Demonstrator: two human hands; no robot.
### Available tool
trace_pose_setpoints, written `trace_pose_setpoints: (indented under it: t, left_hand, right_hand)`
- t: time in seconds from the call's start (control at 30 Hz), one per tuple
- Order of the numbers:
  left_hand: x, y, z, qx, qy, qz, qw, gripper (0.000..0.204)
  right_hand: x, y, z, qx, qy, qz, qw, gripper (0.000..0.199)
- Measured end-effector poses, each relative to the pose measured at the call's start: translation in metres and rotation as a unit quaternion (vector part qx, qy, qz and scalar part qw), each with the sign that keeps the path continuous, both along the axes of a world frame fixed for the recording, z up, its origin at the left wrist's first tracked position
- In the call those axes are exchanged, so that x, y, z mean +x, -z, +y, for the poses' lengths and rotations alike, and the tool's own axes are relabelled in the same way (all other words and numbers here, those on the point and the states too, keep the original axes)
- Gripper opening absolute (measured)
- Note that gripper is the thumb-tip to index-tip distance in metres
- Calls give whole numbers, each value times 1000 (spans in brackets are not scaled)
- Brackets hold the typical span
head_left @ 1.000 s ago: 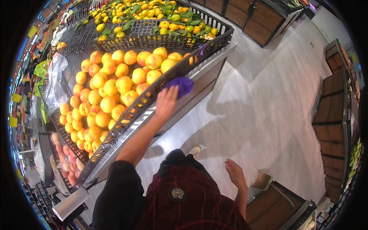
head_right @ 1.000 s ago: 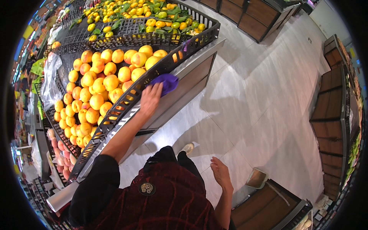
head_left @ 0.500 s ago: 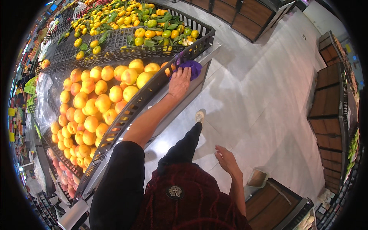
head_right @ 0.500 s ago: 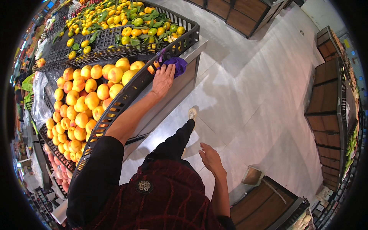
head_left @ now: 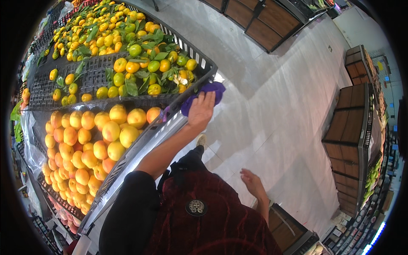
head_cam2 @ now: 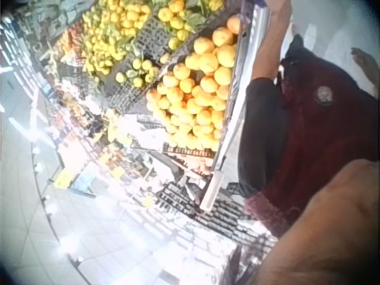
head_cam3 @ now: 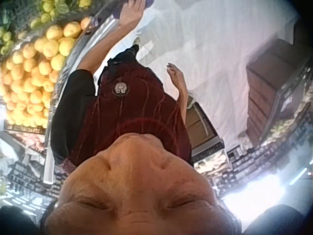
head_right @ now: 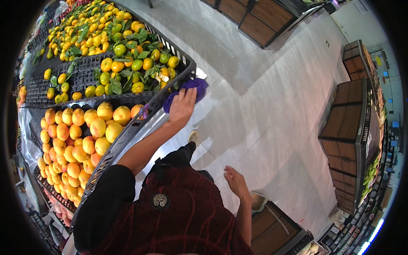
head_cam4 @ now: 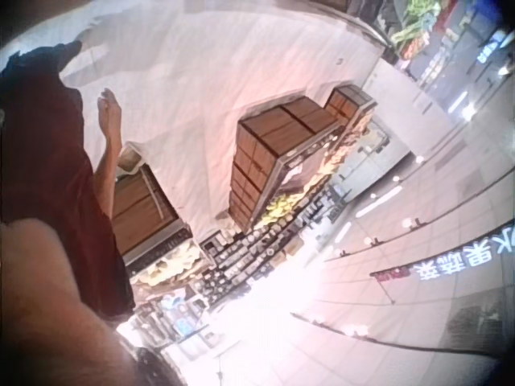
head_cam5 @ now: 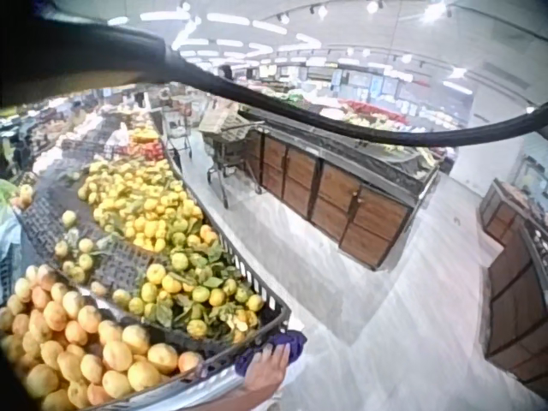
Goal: The person wipes the edges and surfaces of fruit display shelves with a purple cloth. They move along the produce aisle, cleaning the metal frames and bins containing peaches, oranges, and other fruits, then continue to a deli counter area.
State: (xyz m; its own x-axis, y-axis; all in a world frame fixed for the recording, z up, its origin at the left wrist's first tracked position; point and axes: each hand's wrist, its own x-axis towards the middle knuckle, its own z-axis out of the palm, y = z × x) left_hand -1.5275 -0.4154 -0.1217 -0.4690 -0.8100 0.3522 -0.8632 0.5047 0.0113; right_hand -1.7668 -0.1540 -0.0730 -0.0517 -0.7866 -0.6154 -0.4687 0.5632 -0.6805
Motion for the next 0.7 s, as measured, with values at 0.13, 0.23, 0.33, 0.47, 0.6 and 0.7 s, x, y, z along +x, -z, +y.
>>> trace_pose_setpoints:
  t: [0.13, 0.23, 0.33, 0.47, 0.6, 0.7]
  left_hand:
    - [-31, 18, -30, 180, 91, 184, 962, 50]
    - [-45, 29, -38, 455, -15, 471, 756, 44]
    - [-46, -27, -44, 606, -73, 753, 244, 31]
    - [-52, -63, -32, 594, -30, 791, 145, 39]
    - [-80, -69, -29, 620, 44, 764, 174, 49]
    - [-83, -84, -42, 601, 18, 673, 430, 51]
  right_hand:
    - [-16, -9, -59, -48, 32, 5, 998, 34]
    - [-26, -20, -83, -21, 28, 14, 999, 34]
    - [-43, -9, -89, 19, -6, 8, 1000, 41]
    - [-39, -17, -156, -80, 124, -163, 975, 66]
    - [-9, -55, -255, -166, 22, -264, 950, 91]
    - [-11, -35, -313, -231, -146, -79, 959, 77]
